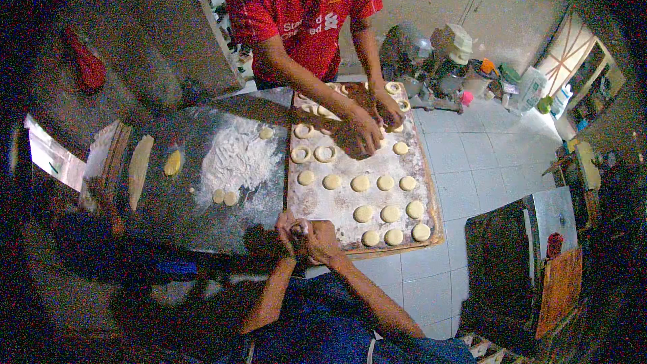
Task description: The person tears small pieces from a large dough mass, rolls them into balls, and places them on a wooden board. Later, the person shapes the dough balls into rings and arranges them on the board. Another person works alongside, performing similar actions.
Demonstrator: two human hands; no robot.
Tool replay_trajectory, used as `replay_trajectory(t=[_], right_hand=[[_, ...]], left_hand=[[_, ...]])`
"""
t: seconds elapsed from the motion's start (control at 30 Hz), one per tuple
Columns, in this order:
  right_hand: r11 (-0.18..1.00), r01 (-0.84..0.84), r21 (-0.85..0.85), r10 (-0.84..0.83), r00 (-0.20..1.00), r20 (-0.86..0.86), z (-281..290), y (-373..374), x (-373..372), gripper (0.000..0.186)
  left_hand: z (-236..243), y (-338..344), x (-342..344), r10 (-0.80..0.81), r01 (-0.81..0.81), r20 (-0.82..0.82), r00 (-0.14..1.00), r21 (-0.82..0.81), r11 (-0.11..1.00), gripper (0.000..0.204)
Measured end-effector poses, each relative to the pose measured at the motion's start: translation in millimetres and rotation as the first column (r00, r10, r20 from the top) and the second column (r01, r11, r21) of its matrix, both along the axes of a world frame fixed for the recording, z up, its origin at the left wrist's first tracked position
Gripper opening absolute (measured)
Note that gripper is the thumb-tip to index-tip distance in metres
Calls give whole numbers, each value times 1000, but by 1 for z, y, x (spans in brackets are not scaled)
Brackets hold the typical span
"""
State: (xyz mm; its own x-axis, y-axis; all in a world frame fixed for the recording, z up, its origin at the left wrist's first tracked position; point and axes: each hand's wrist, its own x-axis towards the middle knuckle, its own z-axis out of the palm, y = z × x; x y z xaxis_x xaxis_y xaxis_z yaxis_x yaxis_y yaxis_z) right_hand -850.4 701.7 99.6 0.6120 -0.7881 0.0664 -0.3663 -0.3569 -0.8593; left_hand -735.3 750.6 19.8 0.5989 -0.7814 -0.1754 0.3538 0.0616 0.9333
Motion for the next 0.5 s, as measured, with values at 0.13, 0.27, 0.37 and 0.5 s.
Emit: replay_trajectory(t=[0.13, 0.27, 0.37, 0.5], right_hand=[[994, 11, 111, -9, 1000, -22, -13, -5, 3, 60], [985, -22, 171, -27, 960, 278, 11, -3, 23, 36], [953, 149, 262, -136, 988, -66, -4, -37, 0, 30], [933, 288, -214, -331, 922, -202, -35, -16, -8, 40]], left_hand=[[-33, -2, 29, -133, 131, 46, 990, 49, 990, 32], [-43, -15, 67, -39, -29, 364, 931, 180, 983, 36], [2, -53, 30, -32, -133, 548, 836, 259, 957, 30], [-12, -50, 65, -104, -136, 749, 655, 252, 958, 23]])
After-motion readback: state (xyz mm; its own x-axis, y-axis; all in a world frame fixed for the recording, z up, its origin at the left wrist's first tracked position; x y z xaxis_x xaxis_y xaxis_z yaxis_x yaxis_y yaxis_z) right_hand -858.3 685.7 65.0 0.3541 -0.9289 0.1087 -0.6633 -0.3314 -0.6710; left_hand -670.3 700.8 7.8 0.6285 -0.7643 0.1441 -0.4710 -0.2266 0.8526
